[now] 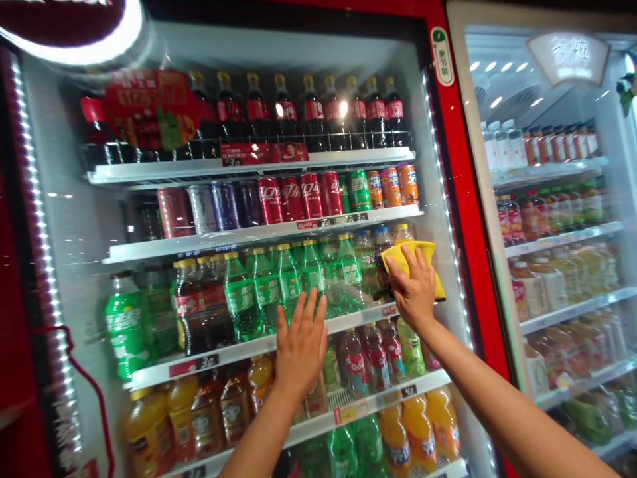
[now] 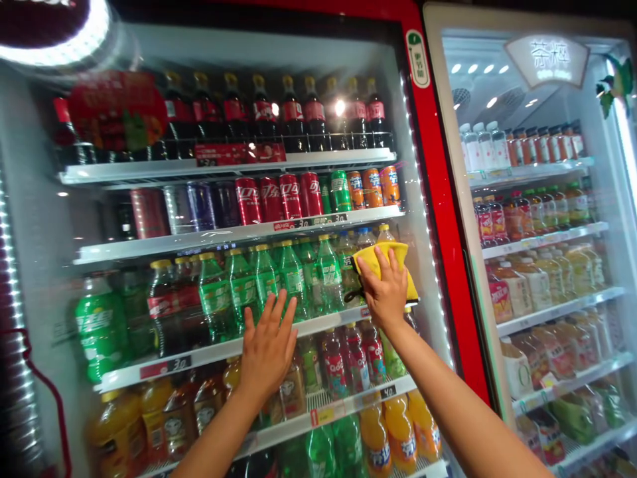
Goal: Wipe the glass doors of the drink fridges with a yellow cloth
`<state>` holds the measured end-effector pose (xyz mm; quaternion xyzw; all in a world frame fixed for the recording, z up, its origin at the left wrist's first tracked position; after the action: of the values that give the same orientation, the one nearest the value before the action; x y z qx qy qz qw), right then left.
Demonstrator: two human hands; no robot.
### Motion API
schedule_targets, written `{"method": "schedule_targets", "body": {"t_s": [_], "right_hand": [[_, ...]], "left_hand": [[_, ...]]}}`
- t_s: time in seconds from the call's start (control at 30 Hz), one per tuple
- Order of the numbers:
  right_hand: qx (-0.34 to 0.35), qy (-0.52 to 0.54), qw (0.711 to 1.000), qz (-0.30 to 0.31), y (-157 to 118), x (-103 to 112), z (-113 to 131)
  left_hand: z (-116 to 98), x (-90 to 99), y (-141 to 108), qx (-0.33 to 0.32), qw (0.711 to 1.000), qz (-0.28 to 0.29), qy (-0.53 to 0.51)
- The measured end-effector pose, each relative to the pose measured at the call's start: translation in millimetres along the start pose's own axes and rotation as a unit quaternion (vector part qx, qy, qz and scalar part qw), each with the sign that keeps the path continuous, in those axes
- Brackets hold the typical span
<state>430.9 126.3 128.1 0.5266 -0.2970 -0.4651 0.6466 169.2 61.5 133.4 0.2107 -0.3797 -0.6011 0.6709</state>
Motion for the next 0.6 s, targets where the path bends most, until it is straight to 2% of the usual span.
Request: {"method": "schedule_targets", "body": {"t_s": [0.07, 0.13, 0.2, 0.27, 0.33, 0.4, 0.47, 0.5, 0.6], "right_hand": [[0.002, 0.001, 1.0, 0.014, -3, -6, 24], [0.049, 0.007, 0.997, 0.052, -17, -7, 39], [0.115, 0.013, 0.989, 0.087, -37, -3, 37], [0.149, 0.012, 0.984, 0.095, -48, 3, 24], [0.116, 0.0, 0.991, 0.07, -42, 7, 12], [0.046, -0.016, 0.998, 0.034, -26, 5, 16], [0.0, -0.026, 1.0, 0.011, -13, -1, 40], [0.001, -0.026, 1.0, 0.015, -10, -5, 57], [0.073, -0.019, 0.995, 0.068, -25, -15, 102]], "left_hand": [[5, 1.1, -4, 0.0, 1.0, 0.004, -0.005], [10, 2.9, -10, -0.003, 1.0, 0.005, -0.01], [16, 5.5, -17, -0.006, 1.0, 0.007, -0.012], [24, 8.9, -24, -0.007, 1.0, 0.009, -0.012], [33, 12.1, -31, -0.007, 1.0, 0.011, -0.011], [40, 14.5, -35, -0.005, 1.0, 0.014, -0.011], [44, 16.1, -37, 0.004, 1.0, 0.016, -0.014], [46, 16.7, -37, 0.009, 1.0, 0.017, -0.015], [49, 19.1, -41, 0.013, 1.0, 0.016, -0.013]]}}
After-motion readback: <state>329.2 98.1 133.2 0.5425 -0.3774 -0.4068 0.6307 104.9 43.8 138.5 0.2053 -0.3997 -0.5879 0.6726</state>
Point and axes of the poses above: each hand's wrist, its own y-axis towards the middle knuckle, its own x-axis out of the back of the hand, z = x × y, the point moved 6 cm from there along y, towards the middle knuckle, and after that the axes turned 9 degrees about -x, right-handed, at the moved point
